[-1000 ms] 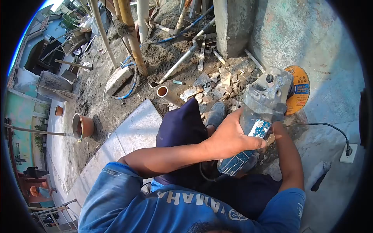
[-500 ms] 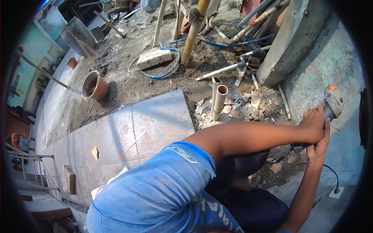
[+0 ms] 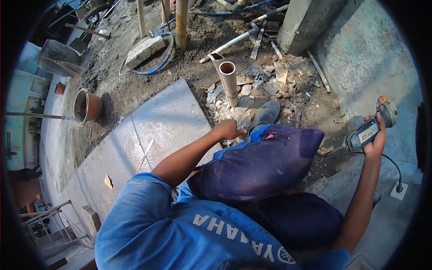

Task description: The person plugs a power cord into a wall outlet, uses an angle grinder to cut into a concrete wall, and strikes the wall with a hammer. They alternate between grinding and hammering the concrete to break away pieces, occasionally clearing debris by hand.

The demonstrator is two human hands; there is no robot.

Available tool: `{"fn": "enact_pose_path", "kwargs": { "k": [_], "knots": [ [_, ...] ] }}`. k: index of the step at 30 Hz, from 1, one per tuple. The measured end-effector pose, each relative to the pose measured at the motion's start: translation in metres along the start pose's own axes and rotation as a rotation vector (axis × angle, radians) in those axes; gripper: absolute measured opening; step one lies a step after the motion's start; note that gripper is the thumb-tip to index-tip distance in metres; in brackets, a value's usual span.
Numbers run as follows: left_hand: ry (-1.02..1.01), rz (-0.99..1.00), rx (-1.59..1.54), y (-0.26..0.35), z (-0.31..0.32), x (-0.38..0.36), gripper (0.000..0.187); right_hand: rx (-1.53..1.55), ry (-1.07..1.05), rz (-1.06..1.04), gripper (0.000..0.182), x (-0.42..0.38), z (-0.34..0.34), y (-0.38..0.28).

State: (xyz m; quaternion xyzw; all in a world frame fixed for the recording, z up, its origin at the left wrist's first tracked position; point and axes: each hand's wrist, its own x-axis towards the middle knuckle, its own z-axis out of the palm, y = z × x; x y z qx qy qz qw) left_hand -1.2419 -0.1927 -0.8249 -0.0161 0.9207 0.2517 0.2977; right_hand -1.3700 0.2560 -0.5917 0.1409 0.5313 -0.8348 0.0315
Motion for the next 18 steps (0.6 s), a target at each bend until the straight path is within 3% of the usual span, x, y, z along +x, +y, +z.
{"fn": "enact_pose_path", "kwargs": {
  "k": [1,2,3,12,15,17,18],
  "knots": [
    [-0.127,-0.082,-0.016,-0.019,0.032,-0.007,0.063,-0.002,0.042,-0.018,0.029,0.0,0.002,-0.005],
    [-0.107,0.049,-0.146,-0.064,0.092,0.002,0.068,-0.008,0.08,-0.032,0.031,0.0,0.003,-0.007],
    [-0.248,0.046,-0.27,-0.073,0.108,-0.006,0.068,0.008,0.065,-0.024,0.027,0.003,-0.002,-0.009],
    [-0.249,-0.177,-0.274,-0.026,0.095,-0.026,0.067,-0.026,-0.005,-0.011,0.026,-0.001,0.005,-0.003],
    [-0.158,-0.219,-0.306,-0.013,0.079,-0.03,0.066,-0.028,0.037,-0.026,0.029,-0.002,0.004,0.001],
    [0.146,-0.196,-0.391,-0.005,0.061,-0.043,0.058,-0.033,0.091,-0.006,0.025,0.006,-0.002,0.002],
    [0.176,-0.135,-0.413,-0.032,0.092,-0.011,0.057,-0.052,-0.101,0.123,0.024,0.011,-0.017,-0.002]
  ]
}}
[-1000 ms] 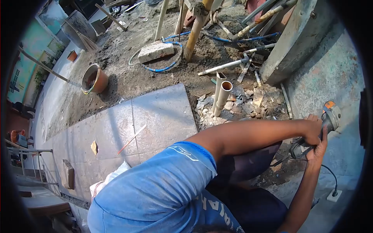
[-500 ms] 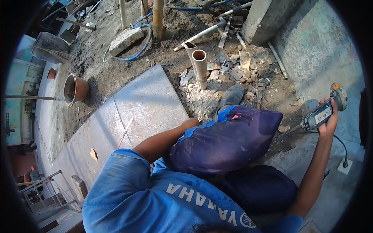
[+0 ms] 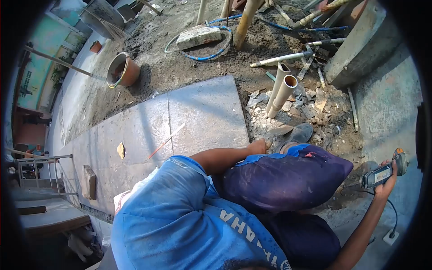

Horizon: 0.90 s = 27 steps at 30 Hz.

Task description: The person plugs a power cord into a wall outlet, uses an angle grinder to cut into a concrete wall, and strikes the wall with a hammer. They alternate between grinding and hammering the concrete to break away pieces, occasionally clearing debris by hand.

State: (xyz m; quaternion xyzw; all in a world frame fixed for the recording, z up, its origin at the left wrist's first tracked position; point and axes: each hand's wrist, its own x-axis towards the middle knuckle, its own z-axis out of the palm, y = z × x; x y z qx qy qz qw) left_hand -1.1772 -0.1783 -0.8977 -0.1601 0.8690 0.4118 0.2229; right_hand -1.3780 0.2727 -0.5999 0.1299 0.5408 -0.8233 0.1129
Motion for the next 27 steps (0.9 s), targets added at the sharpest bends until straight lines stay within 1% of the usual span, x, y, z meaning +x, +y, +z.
{"fn": "enact_pose_path", "kwargs": {
  "k": [1,2,4,5,6,8,10,12,13,14,15,16,17,18,19,20,21,22,23,24,25,26,27],
  "knots": [
    [-0.006,0.012,0.009,0.001,-0.005,0.007,0.049,0.038,0.134,-0.055,0.026,0.004,0.001,0.003],
    [-0.026,0.02,0.021,0.009,-0.02,0.0,0.05,-0.036,0.014,-0.05,0.029,0.02,-0.025,0.001],
    [-0.017,0.064,0.09,0.015,-0.04,-0.006,0.045,0.009,0.31,-0.11,0.035,0.016,-0.002,0.01],
    [0.04,0.068,0.004,0.014,-0.046,-0.01,0.042,-0.024,0.244,-0.105,0.043,0.035,-0.032,0.004],
    [0.076,0.053,-0.008,0.01,-0.048,-0.008,0.042,-0.053,0.188,-0.101,0.05,0.06,-0.061,0.0],
    [0.073,0.074,0.115,-0.007,-0.054,0.0,0.039,-0.138,0.195,-0.16,0.046,0.053,-0.037,-0.005],
    [0.103,0.004,0.113,-0.014,-0.065,-0.002,0.036,-0.259,0.198,-0.238,0.044,0.036,-0.006,-0.006],
    [0.047,0.025,0.144,-0.035,-0.062,0.02,0.032,-0.352,0.171,-0.321,0.043,0.021,0.012,-0.004],
    [0.0,0.129,0.328,-0.033,-0.071,0.016,0.027,-0.392,0.152,-0.352,0.044,0.02,0.013,-0.006],
    [0.004,0.119,0.326,-0.034,-0.077,0.014,0.027,-0.419,0.128,-0.376,0.045,0.018,0.015,-0.005],
    [0.054,0.032,0.328,-0.036,-0.081,0.01,0.027,-0.418,0.088,-0.37,0.047,0.025,0.015,-0.003],
    [0.099,-0.049,0.331,-0.034,-0.079,0.009,0.027,-0.39,0.164,-0.308,0.039,0.042,0.001,-0.001],
    [0.106,-0.053,0.417,-0.036,-0.081,0.01,0.029,-0.274,0.208,-0.19,0.033,0.075,-0.011,0.006],
    [0.019,-0.018,0.457,-0.039,-0.081,0.018,0.03,-0.138,0.279,-0.085,0.03,0.099,-0.049,0.003],
    [-0.013,-0.057,0.529,-0.04,-0.08,0.026,0.029,-0.037,0.358,-0.001,0.03,0.111,-0.08,0.018],
    [-0.041,-0.008,0.571,-0.029,-0.093,0.023,0.03,-0.069,0.268,-0.035,0.024,0.088,-0.065,0.027],
    [-0.23,0.072,0.573,-0.017,-0.113,0.027,0.032,-0.009,0.32,0.037,0.022,0.053,-0.016,0.03],
    [-0.329,0.003,0.59,0.05,-0.16,-0.002,0.033,-0.095,0.269,-0.071,0.022,0.038,0.01,0.035],
    [-0.225,0.262,0.421,0.075,-0.186,-0.012,0.031,-0.081,0.235,-0.05,0.021,0.05,-0.01,0.041],
    [-0.08,0.345,0.307,0.146,-0.214,-0.048,0.029,-0.103,0.186,0.017,0.023,0.045,-0.002,0.042],
    [0.043,0.417,0.151,0.198,-0.224,-0.072,0.023,-0.131,0.26,0.012,0.024,0.043,0.008,0.042],
    [0.153,0.537,0.021,0.249,-0.222,-0.092,0.022,-0.112,0.216,-0.081,0.024,0.057,-0.002,0.054],
    [0.044,0.638,-0.068,0.292,-0.218,-0.102,0.025,-0.089,0.2,-0.081,0.024,0.062,0.001,0.057]
  ]
}}
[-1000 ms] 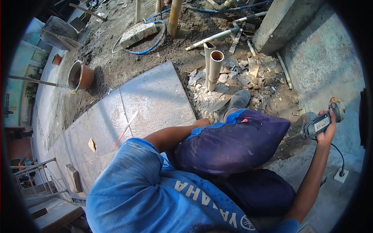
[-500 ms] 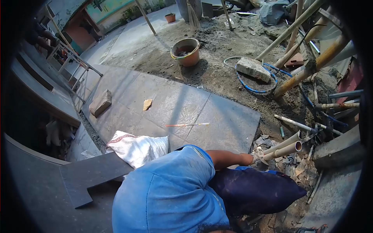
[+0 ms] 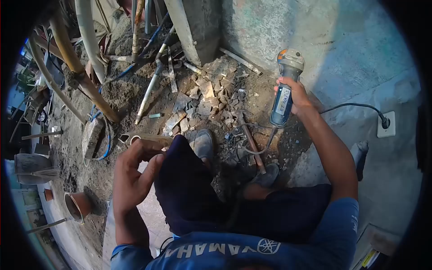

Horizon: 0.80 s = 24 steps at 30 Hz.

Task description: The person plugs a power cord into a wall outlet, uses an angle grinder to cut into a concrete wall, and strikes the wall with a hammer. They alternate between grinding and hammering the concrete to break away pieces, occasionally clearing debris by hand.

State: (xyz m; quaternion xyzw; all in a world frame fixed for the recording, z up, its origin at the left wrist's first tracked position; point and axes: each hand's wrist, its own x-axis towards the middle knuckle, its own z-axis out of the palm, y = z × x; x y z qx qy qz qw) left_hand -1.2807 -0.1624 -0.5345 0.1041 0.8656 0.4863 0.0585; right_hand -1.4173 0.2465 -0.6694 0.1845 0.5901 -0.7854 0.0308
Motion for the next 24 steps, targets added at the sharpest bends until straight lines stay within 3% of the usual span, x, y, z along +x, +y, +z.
{"fn": "enact_pose_path", "kwargs": {
  "k": [1,4,5,7,9,10,11,13,15,17,21,24],
  "knots": [
    [-0.048,0.079,-0.111,0.031,0.012,0.019,0.028,0.018,-0.076,0.065,0.025,0.004,0.0,0.0],
    [-0.498,0.06,0.319,0.078,0.079,0.118,0.051,0.045,-0.12,-0.001,0.028,0.019,0.008,0.009],
    [-0.594,0.031,0.544,0.082,0.106,0.156,0.058,0.074,-0.164,-0.022,0.029,0.024,0.006,0.011],
    [-0.765,-0.036,0.591,0.042,0.165,0.227,0.063,0.135,-0.25,-0.057,0.035,0.032,0.003,0.013],
    [-1.006,-0.17,-0.226,-0.017,0.226,0.268,0.063,0.202,-0.279,-0.137,0.038,0.046,-0.009,0.02],
    [-1.032,-0.233,-0.52,-0.038,0.251,0.27,0.063,0.299,-0.259,-0.097,0.029,0.046,-0.013,0.019],
    [-1.033,-0.295,-0.816,-0.053,0.274,0.273,0.065,0.3,-0.233,-0.08,0.029,0.049,-0.024,0.025],
    [-0.982,-0.414,-1.09,-0.073,0.316,0.266,0.059,0.232,-0.247,-0.173,0.029,0.059,-0.042,0.036],
    [-0.822,-0.357,-1.118,-0.086,0.36,0.249,0.052,0.175,-0.23,-0.122,0.03,0.059,-0.059,0.052],
    [-0.636,-0.34,-1.033,-0.091,0.388,0.226,0.048,-0.055,-0.058,-0.064,0.027,0.056,-0.07,0.067],
    [-0.519,-0.345,-0.994,-0.126,0.43,0.191,0.048,-0.458,0.201,0.023,0.05,0.055,-0.088,0.118],
    [-0.562,-0.38,-0.897,-0.139,0.438,0.179,0.045,-0.545,0.136,-0.11,0.061,0.042,-0.111,0.145]
  ]
}}
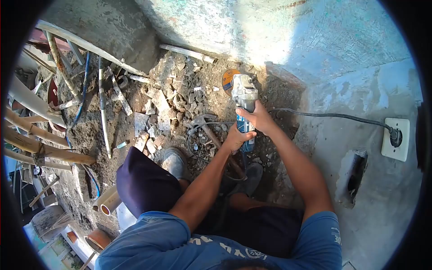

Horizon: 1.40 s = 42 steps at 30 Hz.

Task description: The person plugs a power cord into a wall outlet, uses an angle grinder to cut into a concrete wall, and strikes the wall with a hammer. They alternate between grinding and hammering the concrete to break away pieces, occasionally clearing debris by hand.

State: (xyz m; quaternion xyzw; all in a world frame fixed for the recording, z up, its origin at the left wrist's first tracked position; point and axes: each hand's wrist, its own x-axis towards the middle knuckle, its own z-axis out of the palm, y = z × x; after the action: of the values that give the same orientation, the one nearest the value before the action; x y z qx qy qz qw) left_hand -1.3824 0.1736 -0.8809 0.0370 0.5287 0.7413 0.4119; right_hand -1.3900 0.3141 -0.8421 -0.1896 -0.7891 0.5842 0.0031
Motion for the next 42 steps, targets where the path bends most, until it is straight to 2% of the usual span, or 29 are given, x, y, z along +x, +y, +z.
{"fn": "enact_pose_path", "kwargs": {
  "k": [1,3,4,6,8,9,10,11,13,15,17,18,19,21,22,24,25,27,28,29,31,35,37,39,42],
  "knots": [
    [0.008,-0.027,-0.043,-0.009,-0.001,0.001,0.043,-0.004,0.013,0.009,0.061,0.0,-0.013,0.007],
    [0.009,-0.026,-0.089,-0.009,0.003,-0.001,0.039,-0.478,0.06,-0.162,0.065,-0.003,-0.043,0.014],
    [-0.01,-0.09,-0.159,-0.007,0.0,-0.003,0.037,-0.49,0.063,-0.15,0.065,-0.009,-0.05,0.016],
    [-0.022,-0.143,-0.221,-0.01,-0.006,-0.008,0.034,-1.322,0.076,-0.104,0.052,-0.022,-0.061,0.015],
    [-0.039,-0.106,-0.248,-0.011,-0.013,-0.005,0.034,-1.467,-0.53,0.495,0.035,-0.037,-0.065,0.045],
    [-0.043,-0.083,-0.27,-0.01,-0.016,-0.006,0.033,-1.44,-0.926,0.533,0.024,-0.055,-0.068,0.063],
    [-0.036,-0.086,-0.293,-0.001,-0.018,-0.01,0.03,-1.225,-1.287,0.976,0.024,-0.069,-0.05,0.086],
    [-0.051,-0.092,-0.293,0.004,-0.021,-0.014,0.03,-0.986,-1.599,1.229,0.02,-0.096,-0.029,0.124],
    [-0.015,-0.094,-0.333,0.012,-0.027,-0.014,0.03,-1.098,-1.78,0.877,0.019,-0.142,0.01,0.072],
    [-0.027,-0.09,-0.312,0.018,-0.034,-0.014,0.03,-0.854,-1.457,0.823,0.022,-0.134,0.014,0.051],
    [-0.022,-0.077,-0.297,0.017,-0.036,-0.018,0.03,-1.116,-0.731,0.402,0.029,-0.098,-0.006,0.023],
    [-0.004,-0.097,-0.24,0.014,-0.036,-0.019,0.031,-0.925,-0.4,0.232,0.04,-0.079,-0.021,0.028],
    [0.016,-0.111,-0.184,0.012,-0.035,-0.018,0.032,-0.773,-0.111,0.2,0.048,-0.059,-0.03,0.026],
    [0.015,-0.097,-0.17,0.004,-0.028,-0.022,0.033,-0.016,0.064,0.415,0.063,-0.036,-0.034,-0.006],
    [0.001,-0.115,-0.13,0.001,-0.024,-0.022,0.035,-0.027,0.055,0.41,0.063,-0.034,-0.027,-0.019],
    [-0.042,-0.114,-0.101,-0.002,-0.018,-0.026,0.041,0.062,-0.051,0.313,0.085,-0.037,-0.008,-0.029],
    [-0.045,-0.112,-0.111,-0.002,-0.013,-0.024,0.041,0.022,-0.063,0.134,0.1,-0.037,0.005,-0.027],
    [-0.106,-0.111,-0.124,-0.011,-0.006,-0.019,0.043,-0.32,0.158,0.122,0.1,-0.04,0.017,-0.028],
    [-0.082,-0.133,0.037,-0.015,-0.004,-0.01,0.053,-0.327,0.158,0.129,0.1,-0.039,0.019,-0.028],
    [-0.083,-0.137,0.029,-0.009,0.0,-0.012,0.053,-0.355,0.191,0.152,0.098,-0.038,0.021,-0.032],
    [0.008,-0.207,0.228,0.011,0.007,-0.017,0.073,-0.388,0.217,0.173,0.096,-0.034,0.021,-0.029],
    [0.076,-0.146,0.264,-0.033,0.008,0.001,0.083,-0.448,0.345,0.149,0.088,-0.03,0.028,0.002],
    [0.002,-0.073,0.098,-0.047,0.007,0.006,0.091,-0.45,0.38,0.145,0.086,-0.029,0.03,0.004],
    [0.009,-0.051,0.139,-0.068,0.007,0.015,0.094,-0.487,0.416,0.339,0.084,-0.031,0.031,0.0],
    [-0.001,-0.052,0.258,-0.065,0.008,0.011,0.097,-0.532,0.482,0.436,0.082,-0.031,0.028,0.008]
  ]
}}
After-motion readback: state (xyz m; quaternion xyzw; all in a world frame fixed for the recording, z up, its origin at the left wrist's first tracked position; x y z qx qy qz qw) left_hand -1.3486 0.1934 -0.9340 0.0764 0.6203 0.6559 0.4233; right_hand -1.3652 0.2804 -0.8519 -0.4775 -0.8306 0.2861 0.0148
